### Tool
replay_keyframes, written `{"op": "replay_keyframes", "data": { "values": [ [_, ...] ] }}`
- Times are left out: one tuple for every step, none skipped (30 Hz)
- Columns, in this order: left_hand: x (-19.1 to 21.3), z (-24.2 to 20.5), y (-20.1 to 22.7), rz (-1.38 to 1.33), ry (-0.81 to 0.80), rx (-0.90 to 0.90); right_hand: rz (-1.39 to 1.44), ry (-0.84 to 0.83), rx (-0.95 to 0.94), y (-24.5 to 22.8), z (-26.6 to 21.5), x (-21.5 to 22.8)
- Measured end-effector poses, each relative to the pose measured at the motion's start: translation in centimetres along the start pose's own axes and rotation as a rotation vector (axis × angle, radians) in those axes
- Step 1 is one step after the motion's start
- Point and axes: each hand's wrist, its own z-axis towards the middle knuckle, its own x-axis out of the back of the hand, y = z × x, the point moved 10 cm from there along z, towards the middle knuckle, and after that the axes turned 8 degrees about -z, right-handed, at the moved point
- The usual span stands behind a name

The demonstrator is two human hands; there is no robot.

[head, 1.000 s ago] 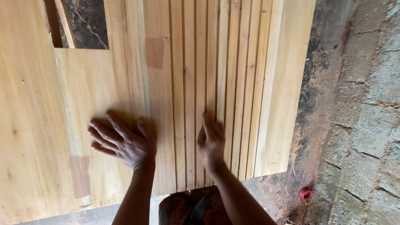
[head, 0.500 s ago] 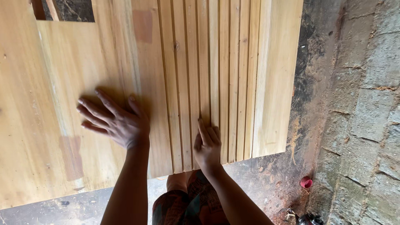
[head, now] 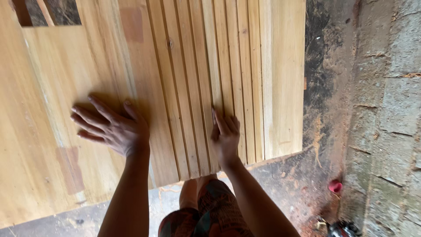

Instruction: The person sands the surface of a large wooden panel using a sanding block. They move the block back and forth along the grain, covering multiple sections of the panel.

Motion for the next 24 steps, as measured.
{"op": "replay_keyframes", "data": {
  "values": [
    [0.0, 0.0, 0.1, 0.018, -0.011, 0.003, -0.020, 0.041, 0.043, -0.1, 1.8, -0.7],
    [0.0, 0.1, 0.1, 0.018, -0.016, 0.009, 0.004, 0.055, 0.034, 0.5, 3.9, -2.0],
    [-0.1, -0.1, -0.1, 0.018, -0.024, 0.017, 0.027, 0.066, 0.028, 1.1, 6.0, -3.4],
    [-0.2, -0.2, -0.2, 0.018, -0.031, 0.026, 0.028, 0.014, -0.042, 2.3, 7.8, -5.2],
    [-0.2, -0.2, -0.2, 0.011, -0.034, 0.026, 0.031, -0.037, -0.112, 3.1, 8.9, -6.5],
    [-0.2, -0.2, -0.2, 0.004, -0.036, 0.025, 0.025, -0.018, -0.093, 2.9, 9.4, -6.5],
    [-0.2, -0.2, -0.2, -0.005, -0.041, 0.025, 0.017, 0.000, -0.073, 2.5, 9.4, -6.1],
    [0.0, -0.2, -0.1, 0.004, -0.034, 0.015, 0.009, 0.018, -0.053, 2.0, 9.1, -5.5],
    [0.1, -0.1, 0.2, 0.007, -0.025, 0.007, -0.001, 0.039, -0.008, 1.2, 8.3, -4.2],
    [0.2, 0.0, 0.3, 0.010, -0.015, -0.001, -0.010, 0.060, 0.037, 0.3, 7.0, -2.6],
    [0.3, 0.0, 0.2, -0.007, -0.018, 0.008, -0.018, 0.029, 0.019, 0.1, 6.3, -2.2],
    [0.3, 0.0, 0.1, -0.024, -0.021, 0.016, -0.026, -0.002, 0.000, 0.2, 5.9, -2.2],
    [0.3, 0.0, 0.0, -0.039, -0.027, 0.020, -0.034, -0.034, -0.023, 0.5, 5.9, -2.5],
    [0.3, -0.1, 0.0, -0.041, -0.026, 0.021, -0.023, -0.001, 0.013, 0.5, 6.4, -2.8],
    [0.3, -0.1, 0.0, -0.042, -0.026, 0.018, -0.012, 0.033, 0.046, 0.7, 7.8, -3.7],
    [0.3, -0.1, 0.1, -0.043, -0.025, 0.014, -0.001, 0.067, 0.078, 1.2, 9.9, -5.2],
    [0.4, -0.1, 0.2, -0.044, -0.019, 0.014, -0.008, 0.073, 0.077, 2.1, 12.6, -7.1],
    [0.4, 0.0, 0.3, -0.045, -0.013, 0.013, -0.014, 0.080, 0.077, 3.0, 15.7, -9.2],
    [0.4, 0.1, 0.3, -0.043, -0.012, 0.010, 0.038, 0.092, 0.046, 3.9, 18.7, -11.2],
    [0.4, 0.1, 0.3, -0.038, -0.010, 0.006, 0.028, 0.029, -0.007, 5.0, 21.6, -13.5],
    [0.3, 0.0, 0.2, -0.037, -0.009, 0.007, 0.017, -0.035, -0.053, 5.8, 23.9, -15.2],
    [0.3, -0.1, 0.1, -0.035, -0.008, 0.008, 0.026, -0.003, -0.031, 5.6, 25.4, -15.3],
    [0.3, -0.1, 0.1, -0.035, -0.009, 0.005, 0.033, 0.031, -0.009, 5.2, 26.4, -14.9],
    [0.4, -0.1, 0.1, -0.035, -0.010, 0.002, 0.040, 0.065, 0.013, 4.6, 26.6, -14.0]
  ]
}}
